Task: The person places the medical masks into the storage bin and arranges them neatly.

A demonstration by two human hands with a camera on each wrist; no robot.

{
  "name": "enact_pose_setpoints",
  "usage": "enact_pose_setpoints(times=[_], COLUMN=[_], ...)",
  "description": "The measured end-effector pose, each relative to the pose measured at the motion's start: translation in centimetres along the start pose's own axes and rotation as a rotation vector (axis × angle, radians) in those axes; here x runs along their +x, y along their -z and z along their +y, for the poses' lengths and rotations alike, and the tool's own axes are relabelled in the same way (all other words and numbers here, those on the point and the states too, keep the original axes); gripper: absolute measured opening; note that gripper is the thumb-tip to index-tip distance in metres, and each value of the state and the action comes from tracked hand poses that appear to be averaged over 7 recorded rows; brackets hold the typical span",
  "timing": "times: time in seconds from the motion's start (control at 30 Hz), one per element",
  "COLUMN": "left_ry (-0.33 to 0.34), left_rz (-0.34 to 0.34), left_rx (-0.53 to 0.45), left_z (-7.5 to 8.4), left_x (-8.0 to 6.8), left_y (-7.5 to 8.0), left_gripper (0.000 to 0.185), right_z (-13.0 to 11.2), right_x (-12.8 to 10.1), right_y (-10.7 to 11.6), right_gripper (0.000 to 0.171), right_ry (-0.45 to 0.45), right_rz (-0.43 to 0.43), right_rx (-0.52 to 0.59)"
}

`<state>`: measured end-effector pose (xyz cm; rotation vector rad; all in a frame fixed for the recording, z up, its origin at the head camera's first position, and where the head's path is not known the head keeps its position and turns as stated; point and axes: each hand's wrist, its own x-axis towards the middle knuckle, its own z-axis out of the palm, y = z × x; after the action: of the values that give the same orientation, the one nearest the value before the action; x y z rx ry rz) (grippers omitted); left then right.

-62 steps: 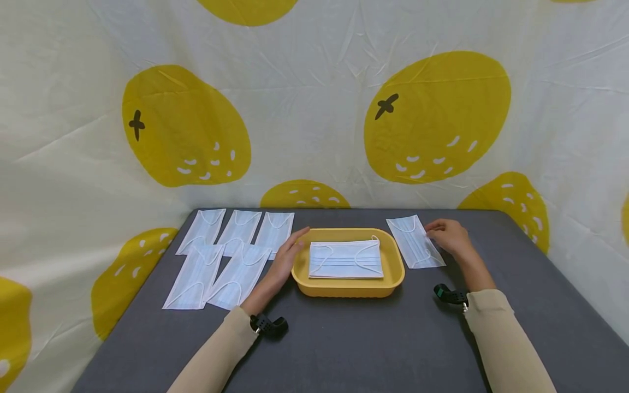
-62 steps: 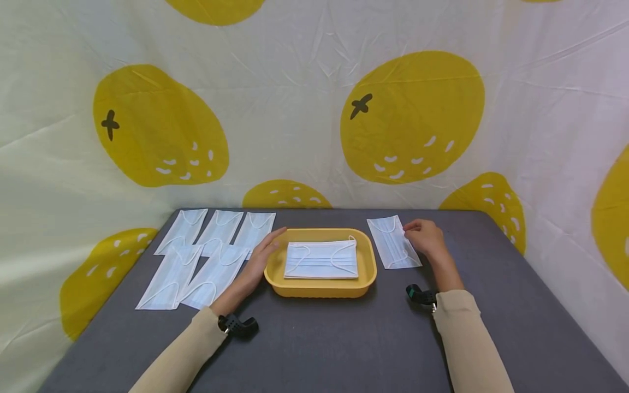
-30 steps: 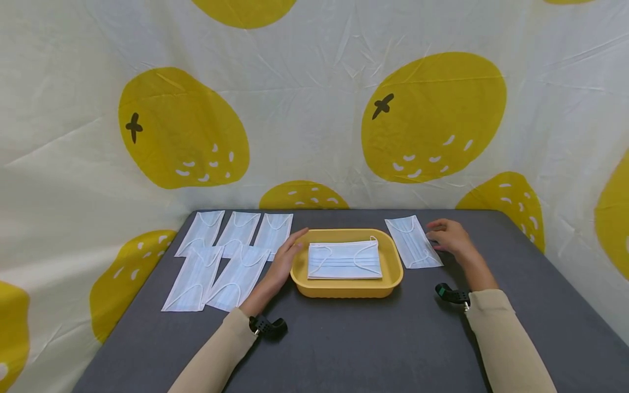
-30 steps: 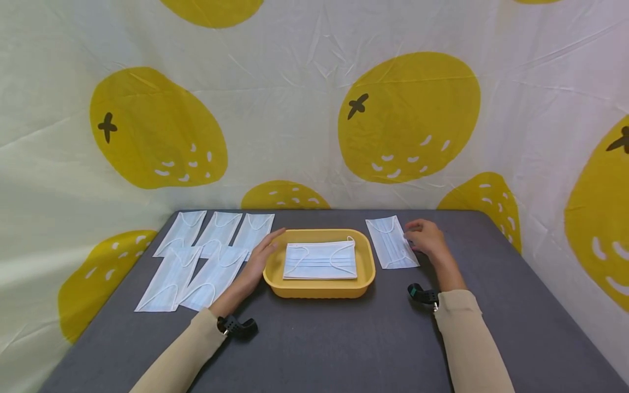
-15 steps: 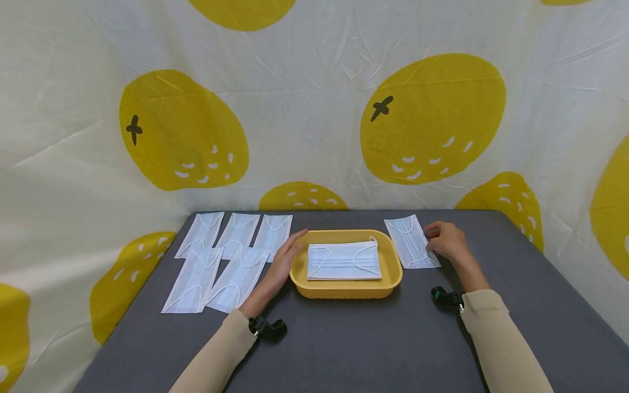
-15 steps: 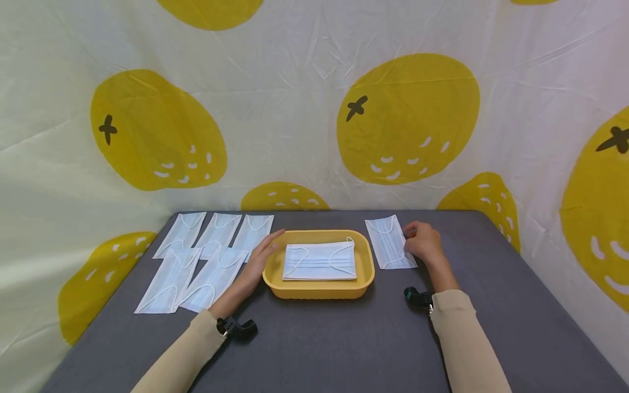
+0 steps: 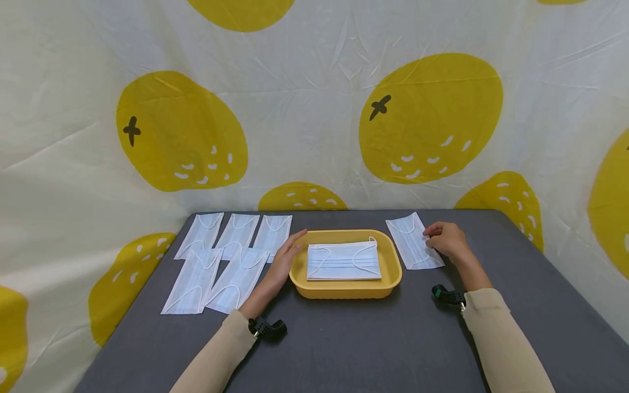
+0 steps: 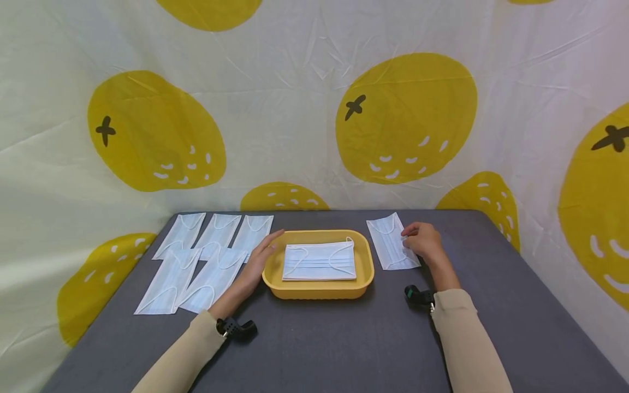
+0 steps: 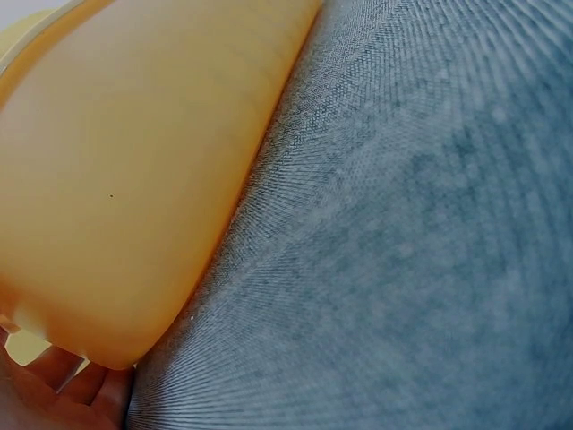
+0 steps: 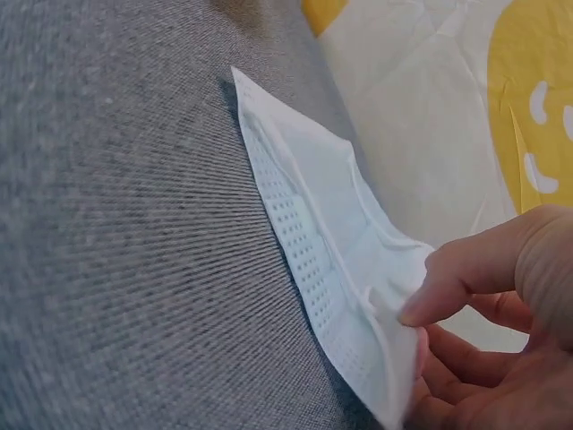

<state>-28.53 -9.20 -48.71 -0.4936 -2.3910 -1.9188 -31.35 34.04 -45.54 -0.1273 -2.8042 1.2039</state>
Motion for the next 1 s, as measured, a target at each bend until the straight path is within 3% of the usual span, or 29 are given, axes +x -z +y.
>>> enact_pose_setpoints(times=[0.27, 0.53, 0.77, 1.0], left_ry=[0.007, 0.007, 0.006, 0.012], left_rz=[-0.001, -0.006, -0.008, -0.01], left_rx=[0.003, -0.016, -0.014, -0.006], left_z=[0.1, 0.1, 0.2, 0.2], left_x=[-0.1, 0.0, 0.0, 0.0], left_y=[0.0, 0.0, 0.1, 0.1], left_gripper=[0.045, 0.046, 0.046, 0.046], right_z=[0.6, 0.2, -0.6, -1.3], right_x=[0.5, 0.6, 0.2, 0.1], right_y=[0.1, 0.5, 1.1, 1.7], right_gripper=[0.031, 0.048, 0.053, 0.056], right_ry=[0.008, -0.033, -0.062, -0.059], right_rz=[-0.044, -0.096, -0.109, -0.116], right_rx=[0.053, 0.213, 0.326, 0.344])
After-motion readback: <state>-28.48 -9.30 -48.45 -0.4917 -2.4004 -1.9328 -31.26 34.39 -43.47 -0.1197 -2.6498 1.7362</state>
